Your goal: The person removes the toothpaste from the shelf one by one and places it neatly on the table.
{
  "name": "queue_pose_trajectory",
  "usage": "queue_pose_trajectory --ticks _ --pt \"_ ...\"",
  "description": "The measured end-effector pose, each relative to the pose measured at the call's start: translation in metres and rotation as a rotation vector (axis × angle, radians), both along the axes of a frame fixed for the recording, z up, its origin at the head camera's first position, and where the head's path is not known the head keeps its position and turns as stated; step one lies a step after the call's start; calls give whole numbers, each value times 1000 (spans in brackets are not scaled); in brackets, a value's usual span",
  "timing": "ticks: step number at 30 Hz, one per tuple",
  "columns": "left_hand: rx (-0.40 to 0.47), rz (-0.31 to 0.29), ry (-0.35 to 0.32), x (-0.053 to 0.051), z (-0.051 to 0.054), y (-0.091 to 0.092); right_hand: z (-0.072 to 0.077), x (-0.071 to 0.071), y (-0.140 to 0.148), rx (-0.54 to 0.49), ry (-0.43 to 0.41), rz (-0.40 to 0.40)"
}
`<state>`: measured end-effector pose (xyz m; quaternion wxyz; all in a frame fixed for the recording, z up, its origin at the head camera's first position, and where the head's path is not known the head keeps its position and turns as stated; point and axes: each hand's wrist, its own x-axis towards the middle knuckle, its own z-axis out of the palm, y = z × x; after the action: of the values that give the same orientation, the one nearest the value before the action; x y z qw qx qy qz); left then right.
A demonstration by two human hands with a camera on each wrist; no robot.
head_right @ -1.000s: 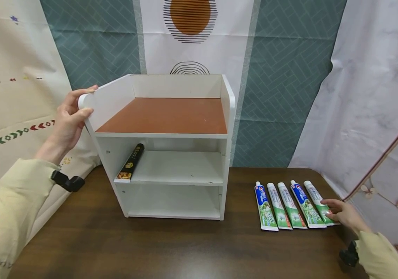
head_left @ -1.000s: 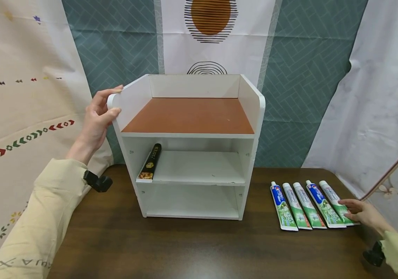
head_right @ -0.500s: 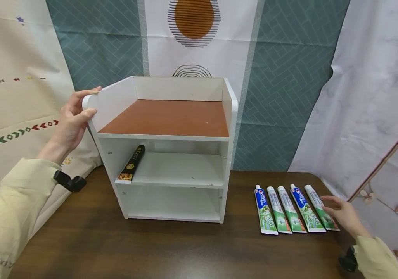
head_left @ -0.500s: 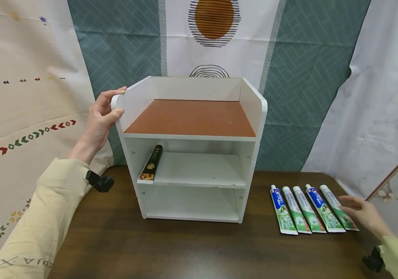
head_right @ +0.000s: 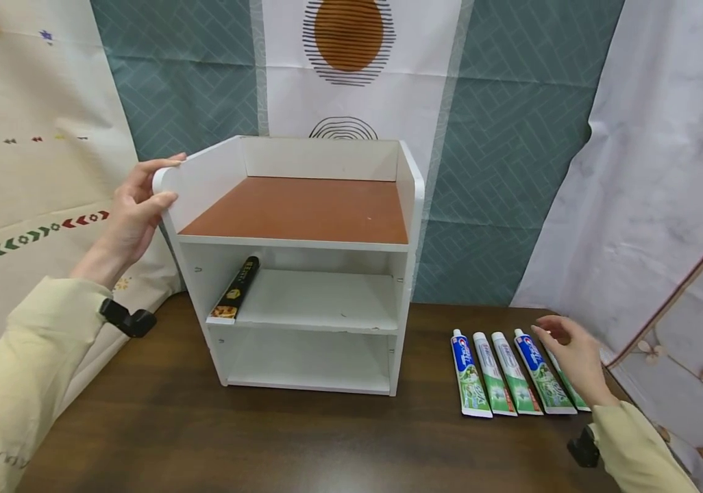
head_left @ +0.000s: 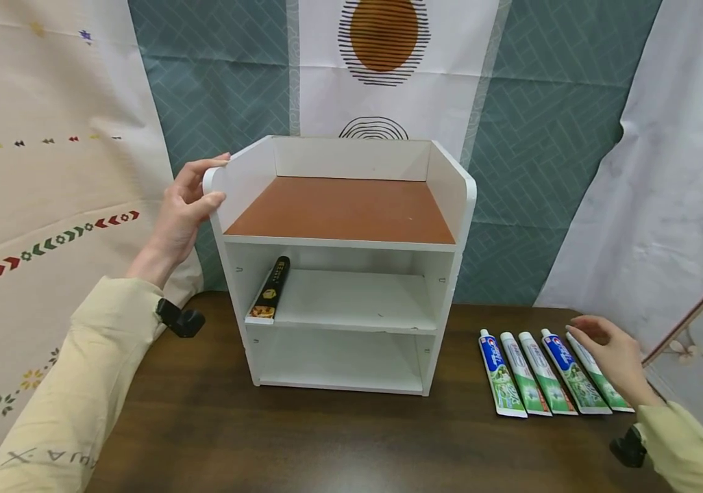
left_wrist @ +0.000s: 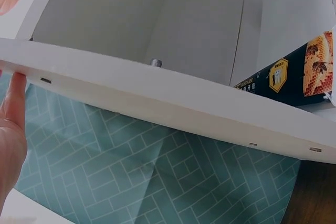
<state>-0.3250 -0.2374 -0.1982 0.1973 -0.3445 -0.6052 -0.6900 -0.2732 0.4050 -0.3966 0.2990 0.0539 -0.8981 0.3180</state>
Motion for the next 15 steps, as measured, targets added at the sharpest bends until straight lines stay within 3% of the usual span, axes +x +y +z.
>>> queue_pose_trajectory --ticks 4,7,11,15 --pt "-9 -11 -1 0 -1 -2 2 -5 -20 5 99 109" --pt "-20 -15 -2 1 -1 -2 3 -8 -35 30 126 205" --pt "-34 -21 0 0 1 -2 9 -7 -59 76 116 268" --pt "-34 -19 1 0 1 -2 21 -8 -81 47 85 302"
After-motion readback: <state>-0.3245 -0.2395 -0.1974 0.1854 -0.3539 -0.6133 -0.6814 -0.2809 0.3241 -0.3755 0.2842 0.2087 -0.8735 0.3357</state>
